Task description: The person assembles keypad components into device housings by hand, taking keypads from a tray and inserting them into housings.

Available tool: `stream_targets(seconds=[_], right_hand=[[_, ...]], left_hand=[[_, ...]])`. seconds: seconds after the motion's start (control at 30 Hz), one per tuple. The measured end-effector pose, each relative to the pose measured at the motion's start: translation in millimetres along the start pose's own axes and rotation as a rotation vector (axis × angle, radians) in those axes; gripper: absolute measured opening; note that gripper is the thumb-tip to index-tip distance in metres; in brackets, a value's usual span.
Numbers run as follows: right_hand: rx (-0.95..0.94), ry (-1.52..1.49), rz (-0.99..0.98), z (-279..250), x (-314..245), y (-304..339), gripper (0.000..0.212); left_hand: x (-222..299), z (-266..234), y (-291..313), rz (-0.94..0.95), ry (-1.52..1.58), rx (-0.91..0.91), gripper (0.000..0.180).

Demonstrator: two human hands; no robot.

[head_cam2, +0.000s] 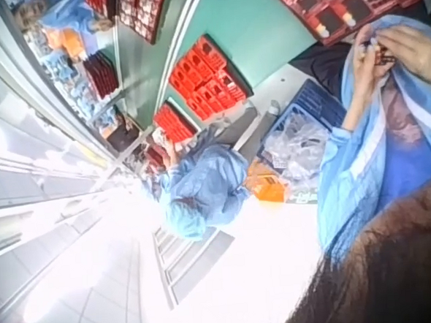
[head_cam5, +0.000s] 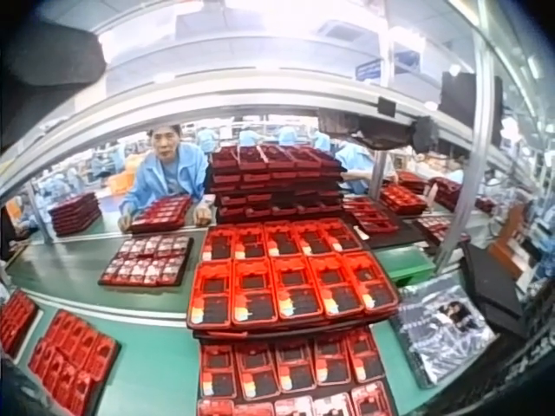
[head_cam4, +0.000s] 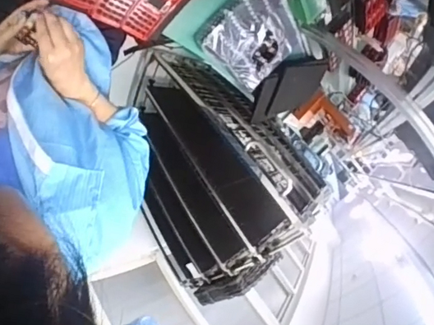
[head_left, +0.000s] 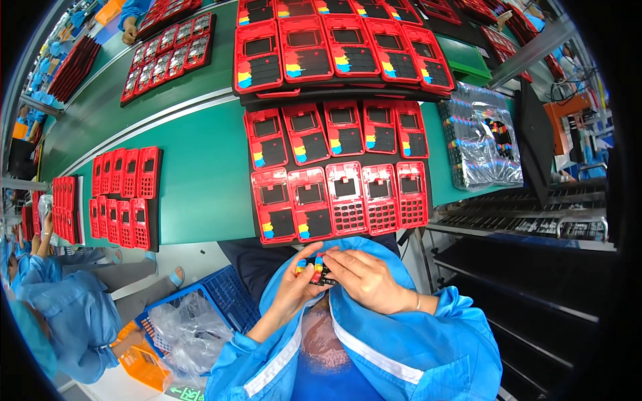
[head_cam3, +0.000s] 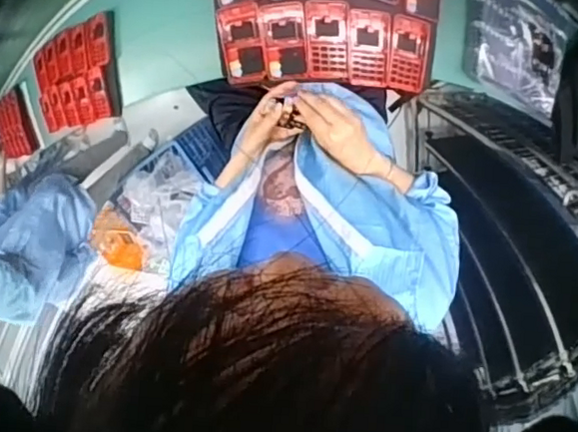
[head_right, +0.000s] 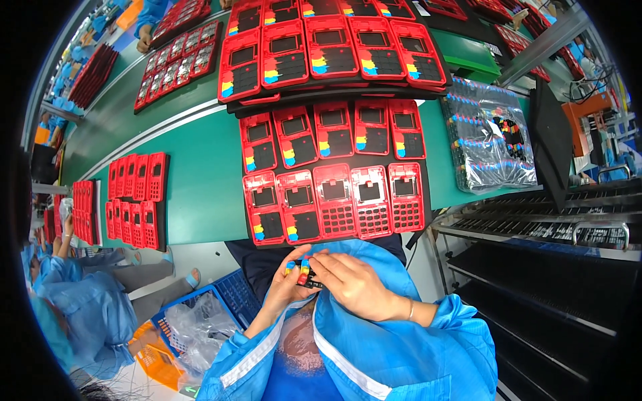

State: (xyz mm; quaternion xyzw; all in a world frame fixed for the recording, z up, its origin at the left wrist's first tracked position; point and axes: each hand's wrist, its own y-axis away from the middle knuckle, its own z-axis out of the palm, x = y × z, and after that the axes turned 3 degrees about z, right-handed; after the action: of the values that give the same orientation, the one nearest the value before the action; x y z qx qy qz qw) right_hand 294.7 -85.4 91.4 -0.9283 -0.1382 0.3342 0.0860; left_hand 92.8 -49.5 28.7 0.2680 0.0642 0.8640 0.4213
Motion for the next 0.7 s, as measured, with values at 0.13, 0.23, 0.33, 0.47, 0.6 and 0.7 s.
stream_targets(seconds=[0.13, 0.23, 0.33, 0.47, 0.6, 0.7], right_hand=[[-0.048, -0.111, 0.056, -9, -4, -9, 0.042], [-0.112, -0.167, 0.053, -13, -3, -12, 0.033], [-0.003, -0.168, -0.048, -10, 4, -9, 0.029], [0.142, -0.367, 0.000, -23, 13, -9, 0.025], [0.439, 0.159, -0.125, -34, 35, -33, 0.031], [0.370, 0.344, -0.152, -22, 41, -37, 0.031]], left_hand=[[1, 0, -2, 0.053, -0.102, -0.019, 0.060], [-10, -13, -3, 0.102, -0.149, -0.025, 0.063], [-10, -13, -3, 0.130, -0.025, -0.013, 0.057], [-2, 0, -3, 0.095, 0.021, 0.076, 0.043], [-3, 0, -5, 0.072, 0.043, 0.069, 0.036], [-2, 2, -7, 0.056, 0.025, 0.083, 0.036]])
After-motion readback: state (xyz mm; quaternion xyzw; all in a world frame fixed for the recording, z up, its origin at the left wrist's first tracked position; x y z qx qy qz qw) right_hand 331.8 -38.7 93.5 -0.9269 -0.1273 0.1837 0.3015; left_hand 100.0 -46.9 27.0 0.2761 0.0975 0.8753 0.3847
